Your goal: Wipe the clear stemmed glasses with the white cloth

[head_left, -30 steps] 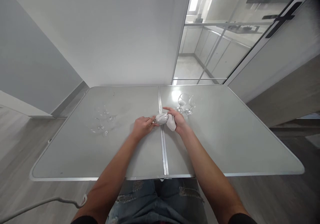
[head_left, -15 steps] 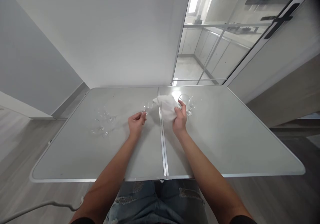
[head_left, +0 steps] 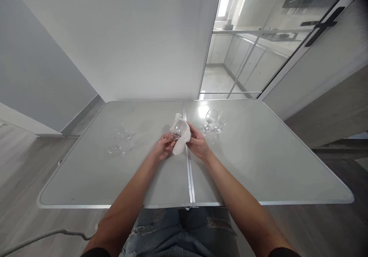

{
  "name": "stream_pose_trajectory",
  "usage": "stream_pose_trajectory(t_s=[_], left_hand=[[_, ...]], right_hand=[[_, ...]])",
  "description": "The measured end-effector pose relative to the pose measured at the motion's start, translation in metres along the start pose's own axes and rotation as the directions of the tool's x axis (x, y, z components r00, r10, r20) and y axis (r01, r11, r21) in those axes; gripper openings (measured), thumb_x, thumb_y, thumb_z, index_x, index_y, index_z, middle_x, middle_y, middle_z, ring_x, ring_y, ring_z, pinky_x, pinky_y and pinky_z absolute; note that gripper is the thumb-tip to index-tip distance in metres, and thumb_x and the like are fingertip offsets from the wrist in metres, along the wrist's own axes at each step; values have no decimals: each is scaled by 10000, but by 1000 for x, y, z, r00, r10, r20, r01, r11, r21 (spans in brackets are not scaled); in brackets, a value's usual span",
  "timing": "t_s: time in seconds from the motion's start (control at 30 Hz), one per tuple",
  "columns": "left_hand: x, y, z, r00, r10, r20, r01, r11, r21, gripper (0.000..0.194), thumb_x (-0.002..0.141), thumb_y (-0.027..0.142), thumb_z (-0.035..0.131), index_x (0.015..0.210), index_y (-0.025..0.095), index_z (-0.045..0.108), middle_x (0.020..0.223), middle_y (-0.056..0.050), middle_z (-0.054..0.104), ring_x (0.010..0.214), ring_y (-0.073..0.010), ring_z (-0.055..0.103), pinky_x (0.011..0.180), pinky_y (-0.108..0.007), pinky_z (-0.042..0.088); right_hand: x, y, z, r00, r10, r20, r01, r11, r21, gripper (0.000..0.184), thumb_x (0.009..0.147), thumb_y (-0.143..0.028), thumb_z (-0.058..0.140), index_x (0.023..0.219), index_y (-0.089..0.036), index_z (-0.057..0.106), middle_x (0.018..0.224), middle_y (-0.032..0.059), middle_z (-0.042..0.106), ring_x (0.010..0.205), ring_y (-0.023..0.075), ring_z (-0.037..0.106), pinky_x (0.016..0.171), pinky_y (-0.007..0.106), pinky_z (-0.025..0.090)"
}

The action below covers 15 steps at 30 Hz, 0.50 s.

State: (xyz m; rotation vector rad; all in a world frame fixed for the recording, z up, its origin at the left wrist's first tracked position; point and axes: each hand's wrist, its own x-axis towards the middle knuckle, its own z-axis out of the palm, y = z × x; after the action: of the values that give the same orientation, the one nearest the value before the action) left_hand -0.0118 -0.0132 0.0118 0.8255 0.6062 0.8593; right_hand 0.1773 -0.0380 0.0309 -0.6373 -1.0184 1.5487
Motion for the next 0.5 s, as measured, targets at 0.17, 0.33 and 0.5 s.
stream_pose_trajectory(t_s=[0.17,0.33,0.5], left_hand=[[-3,-2,9,985,-153,80,151,988,29,514,767,593,731,641,137,530,471,77,362,357,-8,215,362,-156,227],[0,-14,26,1000,-2,-14,8,897,442,450,810,477,668,568,166,451,468,56,374,419,-45,277,453,-191,262],[4,-23,32,904,425,-43,-149,408,901,98,764,234,608,708,155,625,651,-11,572,600,-114,448,593,-236,338]], right_hand=[[1,9,10,997,-63,-48,67,995,80,681,585,-359,902,1203,-273,630,1020,12,676,836,175,621,713,260,520],[4,17,16,952,-69,-300,108,987,116,483,672,-361,850,1081,-243,623,790,-37,618,641,114,560,586,224,487],[9,16,21,829,-142,-542,179,984,15,382,673,-307,850,967,-207,627,774,-40,615,658,101,570,625,221,495]])
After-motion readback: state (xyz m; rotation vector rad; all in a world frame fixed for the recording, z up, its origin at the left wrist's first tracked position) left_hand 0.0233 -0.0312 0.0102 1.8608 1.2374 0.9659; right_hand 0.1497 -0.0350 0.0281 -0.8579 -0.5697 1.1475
